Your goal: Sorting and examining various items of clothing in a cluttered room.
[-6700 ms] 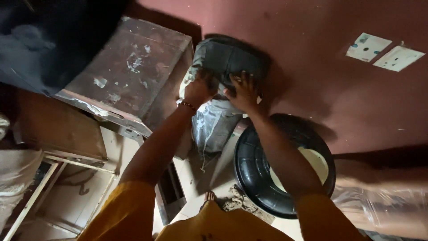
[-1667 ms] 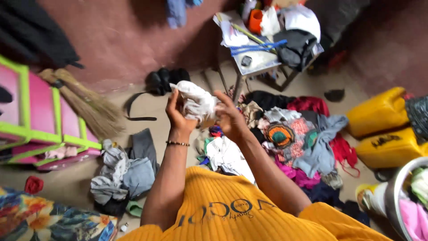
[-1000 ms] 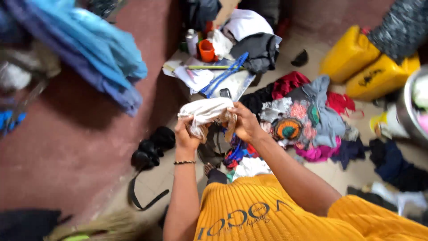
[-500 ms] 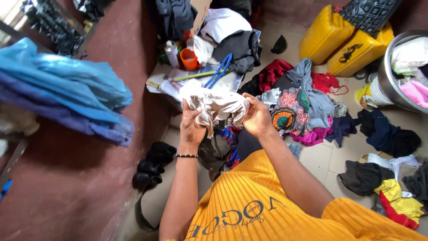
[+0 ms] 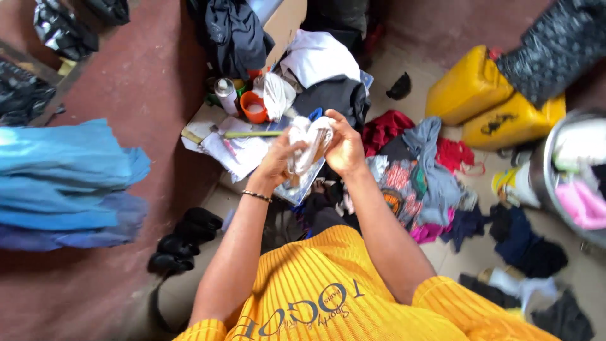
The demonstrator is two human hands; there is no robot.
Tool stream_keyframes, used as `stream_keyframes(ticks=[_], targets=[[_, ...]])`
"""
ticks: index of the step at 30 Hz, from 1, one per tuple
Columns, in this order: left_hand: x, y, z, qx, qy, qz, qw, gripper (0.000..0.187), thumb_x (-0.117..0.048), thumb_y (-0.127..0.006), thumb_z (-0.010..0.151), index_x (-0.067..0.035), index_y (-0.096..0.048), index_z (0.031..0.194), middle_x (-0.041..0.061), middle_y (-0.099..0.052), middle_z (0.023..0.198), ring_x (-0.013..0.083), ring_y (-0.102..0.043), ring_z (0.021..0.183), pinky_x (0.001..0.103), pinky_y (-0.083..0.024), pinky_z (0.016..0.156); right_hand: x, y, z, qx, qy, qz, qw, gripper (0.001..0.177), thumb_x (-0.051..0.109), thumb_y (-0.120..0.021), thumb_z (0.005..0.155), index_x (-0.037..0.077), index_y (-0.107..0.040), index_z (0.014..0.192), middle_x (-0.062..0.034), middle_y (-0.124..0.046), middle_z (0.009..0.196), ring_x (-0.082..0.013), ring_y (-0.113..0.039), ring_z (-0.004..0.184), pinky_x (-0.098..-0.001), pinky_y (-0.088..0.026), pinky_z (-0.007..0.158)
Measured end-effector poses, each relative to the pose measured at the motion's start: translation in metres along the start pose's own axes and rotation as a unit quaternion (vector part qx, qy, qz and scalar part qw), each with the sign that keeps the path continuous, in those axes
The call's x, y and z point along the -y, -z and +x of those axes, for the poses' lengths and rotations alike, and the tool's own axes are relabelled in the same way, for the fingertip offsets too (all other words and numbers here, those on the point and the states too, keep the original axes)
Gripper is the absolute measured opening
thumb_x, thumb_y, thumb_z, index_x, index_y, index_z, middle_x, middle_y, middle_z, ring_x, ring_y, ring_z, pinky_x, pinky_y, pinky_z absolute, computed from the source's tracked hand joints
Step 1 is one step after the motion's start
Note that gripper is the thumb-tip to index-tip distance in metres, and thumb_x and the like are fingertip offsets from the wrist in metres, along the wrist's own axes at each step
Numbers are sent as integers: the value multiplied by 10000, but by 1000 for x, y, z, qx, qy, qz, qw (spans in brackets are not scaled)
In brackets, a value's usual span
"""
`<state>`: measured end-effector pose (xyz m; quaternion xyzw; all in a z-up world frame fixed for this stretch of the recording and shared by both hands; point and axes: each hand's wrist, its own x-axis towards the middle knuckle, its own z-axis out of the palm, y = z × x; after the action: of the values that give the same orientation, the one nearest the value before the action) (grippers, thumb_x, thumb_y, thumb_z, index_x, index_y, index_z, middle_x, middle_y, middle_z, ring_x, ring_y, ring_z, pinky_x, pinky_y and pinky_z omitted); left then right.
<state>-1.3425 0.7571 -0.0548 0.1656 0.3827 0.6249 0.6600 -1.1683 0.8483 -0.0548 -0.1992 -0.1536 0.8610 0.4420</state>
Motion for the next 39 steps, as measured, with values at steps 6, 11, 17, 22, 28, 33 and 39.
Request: stream_keyframes(ticks=[6, 11, 17, 22, 28, 33, 39], targets=[[12, 7, 115, -116, 41, 65, 990, 284, -155, -701, 840, 29, -681, 1055, 71, -703, 844, 181, -644, 646, 315, -493, 543, 51, 74, 128, -19, -109, -221, 969, 343, 123, -662, 962, 17, -669, 1288, -121, -699, 1064, -250, -652, 956, -400, -510, 865], [-30, -43, 148, -269, 78, 2, 960, 244, -316, -695, 801, -82, -704, 869, 84, -664, 674, 183, -485, 408, 305, -280, 311, 79, 100, 205, -89, -102, -537, 833, 550, 226, -791, 770, 60, -652, 1276, -117, -704, 1175, -230, -660, 1041, -380, -527, 810], [33, 24, 195, -307, 33, 10, 951, 191, -113, -756, 792, 7, -646, 894, 46, -616, 724, 182, -590, 580, 349, -446, 483, 63, 170, 274, -224, -171, -732, 621, 1115, 222, -909, 720, 2, -163, 1519, -344, -410, 1403, -252, -657, 687, -293, -521, 575], [89, 72, 218, -261, 51, -139, 954, 198, -205, -597, 776, -62, -634, 909, 78, -682, 787, 239, -683, 660, 388, -590, 609, 44, 162, 276, -157, -251, -188, 936, 314, 101, -584, 842, 101, -673, 1144, -43, -540, 754, -104, -408, 451, -280, -358, 392], [77, 54, 221, -252, 71, -108, 959, 426, -526, -567, 989, -130, -691, 1086, 26, -717, 1046, 172, -692, 942, 351, -577, 813, 88, 66, 204, 173, -395, -168, 887, 255, 27, -510, 855, 4, -668, 1054, -77, -638, 861, -110, -510, 532, -237, -407, 432], [65, 86, 237, -242, -64, -227, 941, 357, -380, -487, 1049, -78, -597, 1204, 92, -684, 1188, 247, -665, 1065, 414, -557, 958, 93, 144, 273, 120, -277, -329, 895, 272, 33, -576, 817, 30, -638, 1082, -121, -646, 1045, -252, -665, 771, -380, -578, 677], [2, 43, 219, -211, -114, -256, 936, 349, -329, -476, 1069, -55, -552, 1272, 115, -643, 1240, 283, -633, 1105, 459, -533, 988, 81, 278, 355, -322, 13, -555, 767, 754, 178, -947, 702, -37, -544, 1302, -246, -601, 1246, -342, -625, 1056, -485, -546, 883]])
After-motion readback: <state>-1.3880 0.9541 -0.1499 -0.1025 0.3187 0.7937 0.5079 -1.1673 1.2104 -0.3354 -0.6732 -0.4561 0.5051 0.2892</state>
